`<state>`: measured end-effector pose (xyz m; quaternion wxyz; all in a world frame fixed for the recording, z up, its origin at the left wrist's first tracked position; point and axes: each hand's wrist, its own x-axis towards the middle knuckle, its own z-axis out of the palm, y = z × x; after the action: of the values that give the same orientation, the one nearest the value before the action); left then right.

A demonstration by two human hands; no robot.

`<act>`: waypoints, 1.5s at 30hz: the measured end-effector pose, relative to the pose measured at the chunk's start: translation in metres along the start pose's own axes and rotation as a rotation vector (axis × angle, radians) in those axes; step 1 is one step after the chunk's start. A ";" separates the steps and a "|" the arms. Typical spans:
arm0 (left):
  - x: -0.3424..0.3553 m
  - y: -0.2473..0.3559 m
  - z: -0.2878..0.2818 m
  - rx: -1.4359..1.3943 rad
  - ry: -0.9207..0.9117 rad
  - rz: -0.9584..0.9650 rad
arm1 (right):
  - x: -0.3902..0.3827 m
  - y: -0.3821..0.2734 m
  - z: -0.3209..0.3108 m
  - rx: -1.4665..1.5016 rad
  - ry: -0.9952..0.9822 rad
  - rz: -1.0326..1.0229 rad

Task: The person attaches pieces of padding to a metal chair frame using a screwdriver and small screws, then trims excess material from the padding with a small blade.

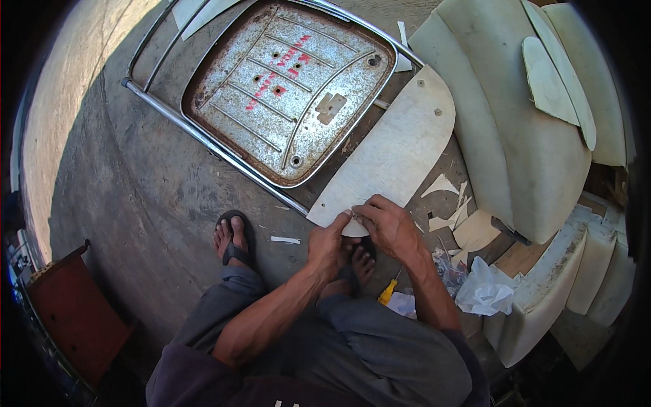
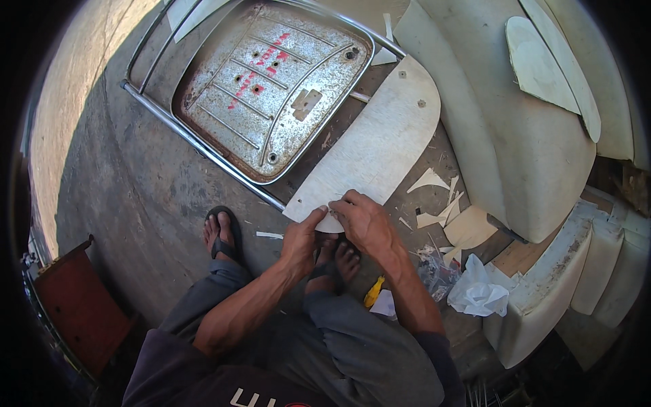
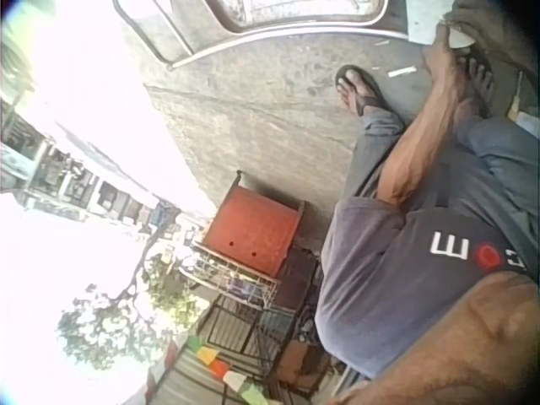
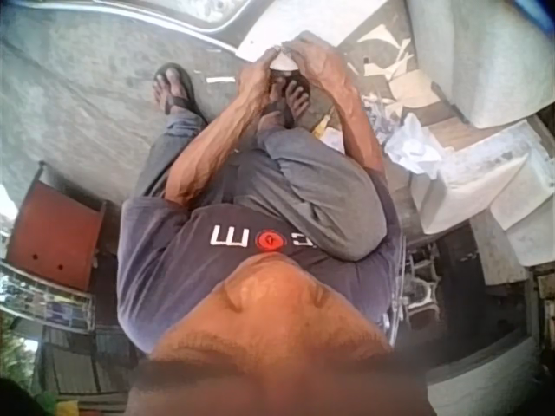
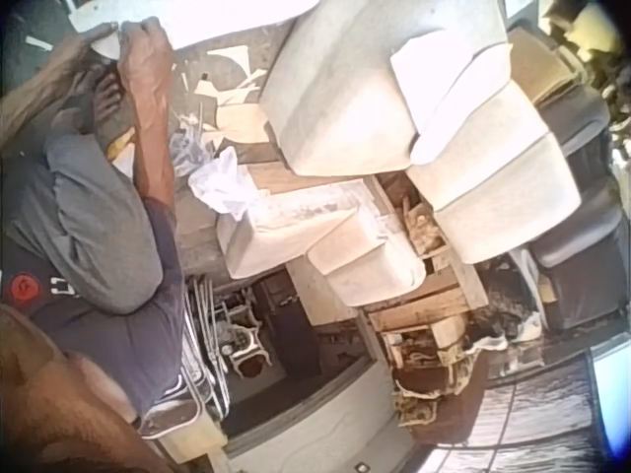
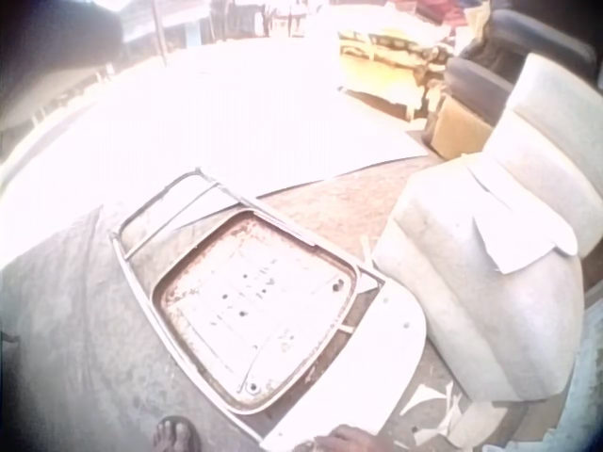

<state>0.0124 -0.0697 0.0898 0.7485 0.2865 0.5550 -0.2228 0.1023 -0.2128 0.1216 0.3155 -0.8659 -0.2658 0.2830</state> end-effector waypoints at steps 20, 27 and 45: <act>0.000 -0.005 0.008 0.009 0.093 0.099 | -0.008 0.004 0.002 -0.041 0.035 -0.048; 0.000 -0.005 0.006 0.073 0.111 0.109 | -0.007 0.000 0.008 0.035 0.116 0.051; -0.031 0.031 -0.025 1.635 0.051 0.861 | -0.023 0.011 0.020 -0.098 0.140 0.005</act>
<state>0.0066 -0.0293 0.1192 0.3193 0.9122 0.0872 -0.2415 0.0765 -0.2269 0.1085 0.2897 -0.8986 -0.2546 0.2092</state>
